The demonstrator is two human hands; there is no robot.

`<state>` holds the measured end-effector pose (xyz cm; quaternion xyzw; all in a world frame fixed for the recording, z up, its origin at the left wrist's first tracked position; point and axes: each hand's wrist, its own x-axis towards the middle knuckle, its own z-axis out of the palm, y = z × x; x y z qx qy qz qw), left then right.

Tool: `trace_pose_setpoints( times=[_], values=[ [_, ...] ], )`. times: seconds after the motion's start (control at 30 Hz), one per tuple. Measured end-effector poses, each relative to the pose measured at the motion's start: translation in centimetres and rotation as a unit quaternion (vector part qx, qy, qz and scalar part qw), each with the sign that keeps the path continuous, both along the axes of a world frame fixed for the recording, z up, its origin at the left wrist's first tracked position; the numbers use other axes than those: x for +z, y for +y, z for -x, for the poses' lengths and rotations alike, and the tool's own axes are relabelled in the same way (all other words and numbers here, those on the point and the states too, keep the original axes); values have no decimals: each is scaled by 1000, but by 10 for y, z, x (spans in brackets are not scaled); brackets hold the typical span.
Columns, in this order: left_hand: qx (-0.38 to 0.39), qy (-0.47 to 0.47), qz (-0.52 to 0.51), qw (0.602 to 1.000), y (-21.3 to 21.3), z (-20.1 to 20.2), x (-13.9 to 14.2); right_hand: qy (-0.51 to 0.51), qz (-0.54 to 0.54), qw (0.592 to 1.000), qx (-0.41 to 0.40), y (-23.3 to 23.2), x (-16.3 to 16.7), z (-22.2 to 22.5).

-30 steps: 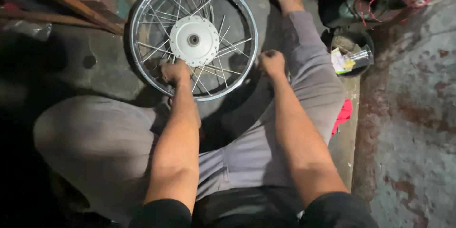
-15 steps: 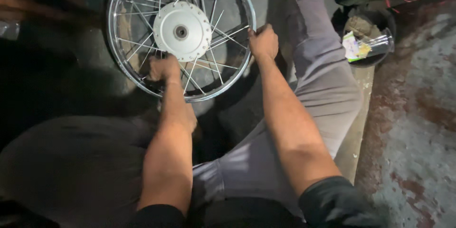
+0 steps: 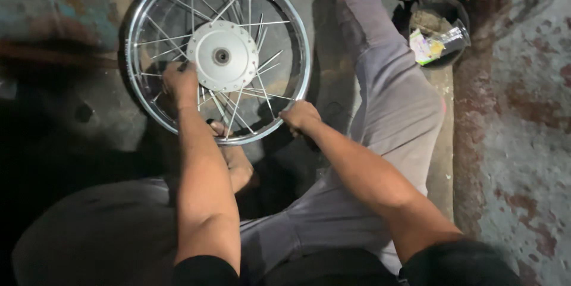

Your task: The person is truing a bicycle wheel by adjusting the spokes with a spoke wrench. They tighten and loosen the spoke nipples to align the rim.

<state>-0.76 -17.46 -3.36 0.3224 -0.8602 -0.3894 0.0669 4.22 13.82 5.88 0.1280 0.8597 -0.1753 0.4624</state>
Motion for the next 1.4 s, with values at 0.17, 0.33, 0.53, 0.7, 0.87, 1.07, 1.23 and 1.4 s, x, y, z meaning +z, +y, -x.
trace_pose_setpoints(
  times=[0.17,0.33,0.53,0.7,0.87,1.07,1.23,1.4],
  values=[
    [37,-72,77,994,35,-4,2,169,5,981,95,13,46,33],
    [24,-32,159,987,78,1,27,391,250,885,-36,58,104,52],
    [-266,150,117,945,145,50,32,495,316,796,-147,73,107,88],
    [-446,56,280,848,174,111,17,488,383,773,-130,87,116,91],
    [-521,-75,395,753,177,116,5,390,439,750,-304,110,141,85],
    [-495,-55,413,762,173,77,-22,392,491,703,-332,125,158,88],
    [-480,-51,417,770,171,56,-34,533,406,673,-314,197,169,69],
    [-525,110,322,780,168,38,-18,574,252,655,-423,299,100,28]
  ],
)
